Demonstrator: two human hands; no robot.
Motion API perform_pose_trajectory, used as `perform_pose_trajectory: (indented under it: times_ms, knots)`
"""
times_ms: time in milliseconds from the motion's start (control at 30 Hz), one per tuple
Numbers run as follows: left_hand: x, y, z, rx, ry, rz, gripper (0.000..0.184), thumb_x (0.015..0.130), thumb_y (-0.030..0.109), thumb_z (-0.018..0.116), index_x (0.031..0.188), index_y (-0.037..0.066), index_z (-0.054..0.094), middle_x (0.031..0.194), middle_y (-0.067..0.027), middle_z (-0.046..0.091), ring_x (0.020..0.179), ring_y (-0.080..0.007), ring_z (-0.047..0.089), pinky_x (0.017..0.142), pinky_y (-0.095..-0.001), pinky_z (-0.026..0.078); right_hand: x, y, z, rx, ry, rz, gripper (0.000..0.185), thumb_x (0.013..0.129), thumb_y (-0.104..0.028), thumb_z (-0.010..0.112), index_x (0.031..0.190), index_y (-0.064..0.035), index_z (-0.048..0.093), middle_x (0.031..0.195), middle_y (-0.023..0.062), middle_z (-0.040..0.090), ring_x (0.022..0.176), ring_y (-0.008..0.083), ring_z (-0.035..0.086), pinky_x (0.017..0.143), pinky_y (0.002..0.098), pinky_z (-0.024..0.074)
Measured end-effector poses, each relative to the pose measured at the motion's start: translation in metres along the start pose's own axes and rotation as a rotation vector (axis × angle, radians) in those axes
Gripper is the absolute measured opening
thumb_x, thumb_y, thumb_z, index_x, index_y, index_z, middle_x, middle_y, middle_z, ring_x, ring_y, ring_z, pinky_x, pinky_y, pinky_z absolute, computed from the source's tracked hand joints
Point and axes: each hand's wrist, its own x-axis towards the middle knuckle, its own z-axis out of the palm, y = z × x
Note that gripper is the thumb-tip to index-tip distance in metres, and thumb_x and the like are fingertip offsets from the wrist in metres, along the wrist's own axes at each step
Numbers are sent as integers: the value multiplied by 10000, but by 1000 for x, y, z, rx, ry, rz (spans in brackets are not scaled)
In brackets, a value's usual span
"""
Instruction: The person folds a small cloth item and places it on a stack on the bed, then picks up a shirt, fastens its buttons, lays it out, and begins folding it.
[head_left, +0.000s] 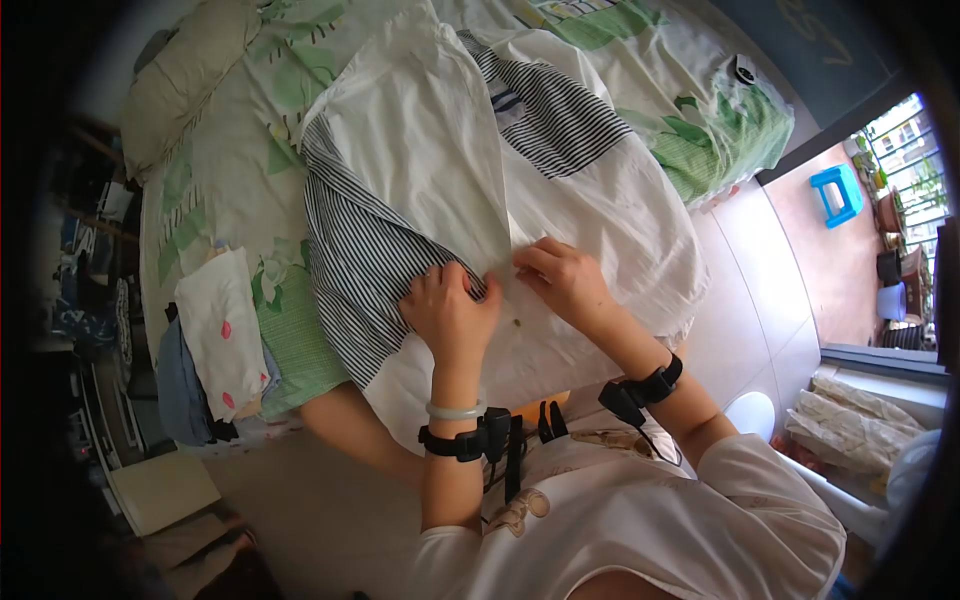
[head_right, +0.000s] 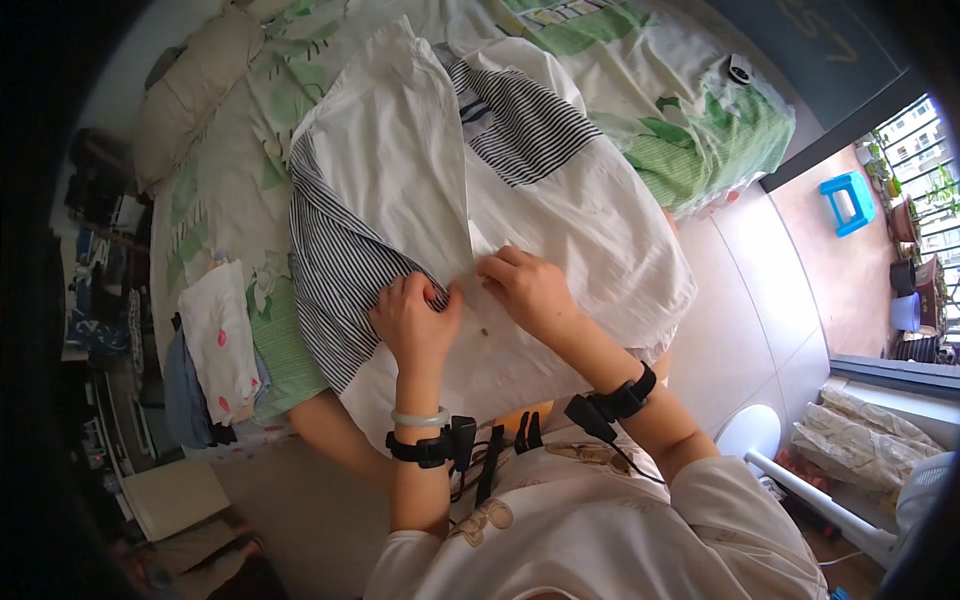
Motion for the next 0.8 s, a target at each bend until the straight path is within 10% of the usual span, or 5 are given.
perform_pose_trajectory:
  times_ms: [200, 367, 800]
  knots:
    - [-13, -17, 3, -290, 19, 12, 222, 690, 195, 726, 652, 85, 537, 647, -39, 546, 642, -231, 514, 578, -390, 381, -1, 5, -2, 148, 13, 40, 150, 702, -16, 693, 843, -54, 657, 794, 58, 623, 652, 197, 633, 592, 281, 519]
    - [-30, -21, -9, -1200, -273, -643, 114, 779, 28, 697, 791, 24, 584, 654, 30, 523, 567, -37, 434, 504, -181, 336, 12, -22, 0, 366, -108, 115, 140, 711, -29, 699, 846, -47, 665, 767, 60, 628, 645, 172, 635, 599, 267, 526]
    - [-41, -23, 3, -859, 58, -281, 83, 782, 7, 686, 829, -25, 625, 760, -39, 609, 589, -63, 515, 497, -195, 406, 19, -16, 30, 720, -270, 221, 121, 759, -26, 692, 879, -15, 695, 822, 66, 682, 725, 109, 639, 653, 221, 517]
